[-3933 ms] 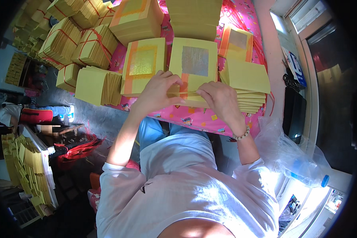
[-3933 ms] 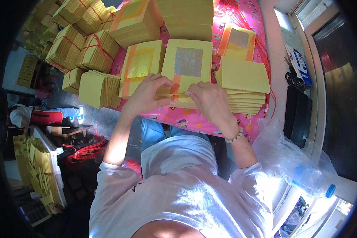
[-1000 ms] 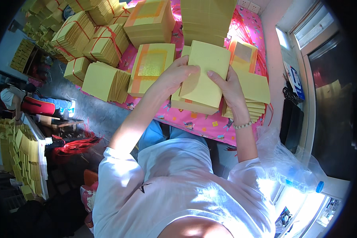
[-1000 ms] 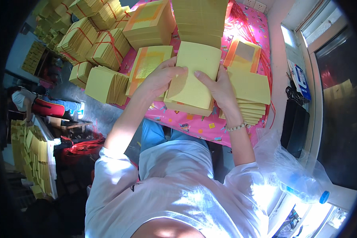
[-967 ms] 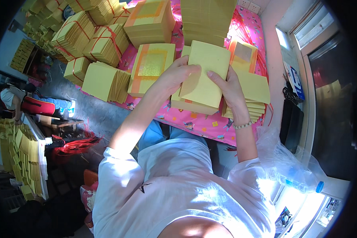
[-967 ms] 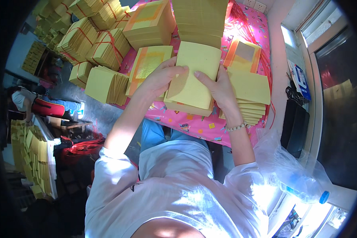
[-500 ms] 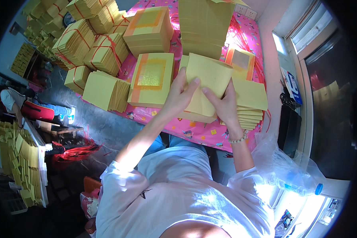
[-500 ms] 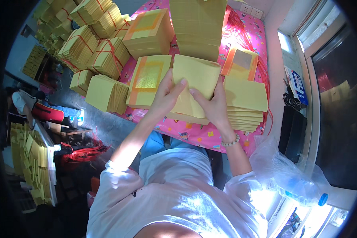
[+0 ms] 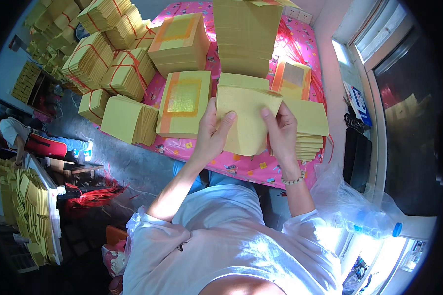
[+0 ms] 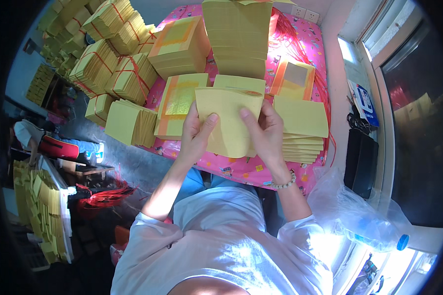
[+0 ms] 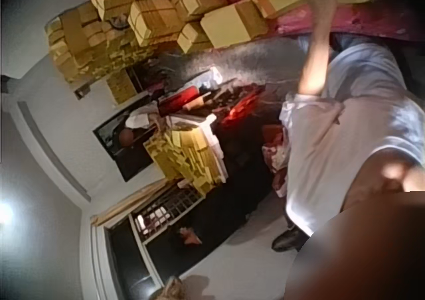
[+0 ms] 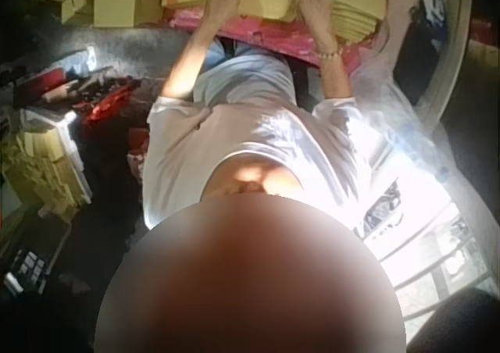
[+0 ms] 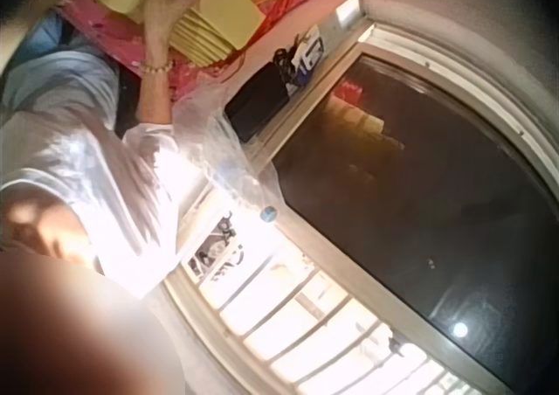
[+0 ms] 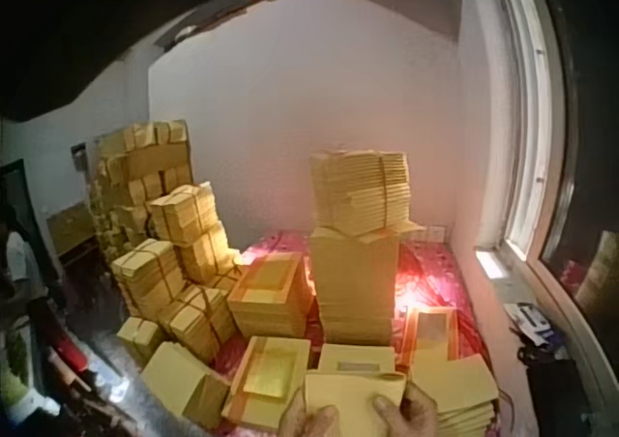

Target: The person stacks yellow paper sheets with a central transparent window, aligning them into neat piles on a pink tablecloth. They then bundle the stacks using red string, tying them securely.

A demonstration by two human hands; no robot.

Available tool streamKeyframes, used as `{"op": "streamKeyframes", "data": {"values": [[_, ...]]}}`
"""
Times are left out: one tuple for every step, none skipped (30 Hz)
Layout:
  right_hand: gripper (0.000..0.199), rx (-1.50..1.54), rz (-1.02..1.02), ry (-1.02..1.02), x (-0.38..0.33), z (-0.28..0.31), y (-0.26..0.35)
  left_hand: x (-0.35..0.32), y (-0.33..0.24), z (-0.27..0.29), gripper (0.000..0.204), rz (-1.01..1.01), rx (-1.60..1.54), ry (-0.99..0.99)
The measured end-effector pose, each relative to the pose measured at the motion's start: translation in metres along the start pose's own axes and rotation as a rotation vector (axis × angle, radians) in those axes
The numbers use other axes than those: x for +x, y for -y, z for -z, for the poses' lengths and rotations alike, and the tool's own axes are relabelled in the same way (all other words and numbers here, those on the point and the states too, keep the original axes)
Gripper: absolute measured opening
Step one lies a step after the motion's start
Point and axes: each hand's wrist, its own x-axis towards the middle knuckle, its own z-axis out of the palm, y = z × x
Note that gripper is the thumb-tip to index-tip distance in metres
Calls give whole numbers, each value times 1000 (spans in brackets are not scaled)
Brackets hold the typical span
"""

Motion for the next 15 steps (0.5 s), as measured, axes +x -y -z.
{"op": "streamKeyframes", "data": {"values": [[18,-15,-14,18,1,3,0,0,-1,3,29,17,3,16],[17,-31,-28,37,3,8,-2,-1,-2,6,28,34,6,32],[16,-44,-44,53,4,12,-3,-1,-2,7,28,47,5,30],[15,-39,-31,51,4,11,-4,-2,-3,7,27,61,4,28],[14,-34,-18,48,5,9,-4,-2,-4,8,27,75,3,26],[13,-31,-6,43,4,8,-4,-2,-6,8,27,101,-22,29],[13,-42,-17,41,6,12,-4,-2,-8,7,27,127,-48,32],[14,-54,-29,39,9,18,-5,-2,-9,7,27,153,-73,35],[14,-65,-44,38,9,22,-6,-3,-9,8,27,166,-78,46],[14,-74,-50,44,10,23,-7,-3,-9,10,28,179,-83,57],[15,-82,-56,50,10,25,-7,-4,-9,11,29,192,-88,68],[16,-88,-57,59,11,24,-6,-3,-9,11,29,200,-89,67],[17,-62,-95,64,8,22,-2,-3,-9,12,30,208,-91,66],[18,-36,-133,69,5,18,3,-3,-10,13,30,215,-92,64],[19,-13,-169,73,1,17,6,-2,-11,13,31,220,-107,63]]}}
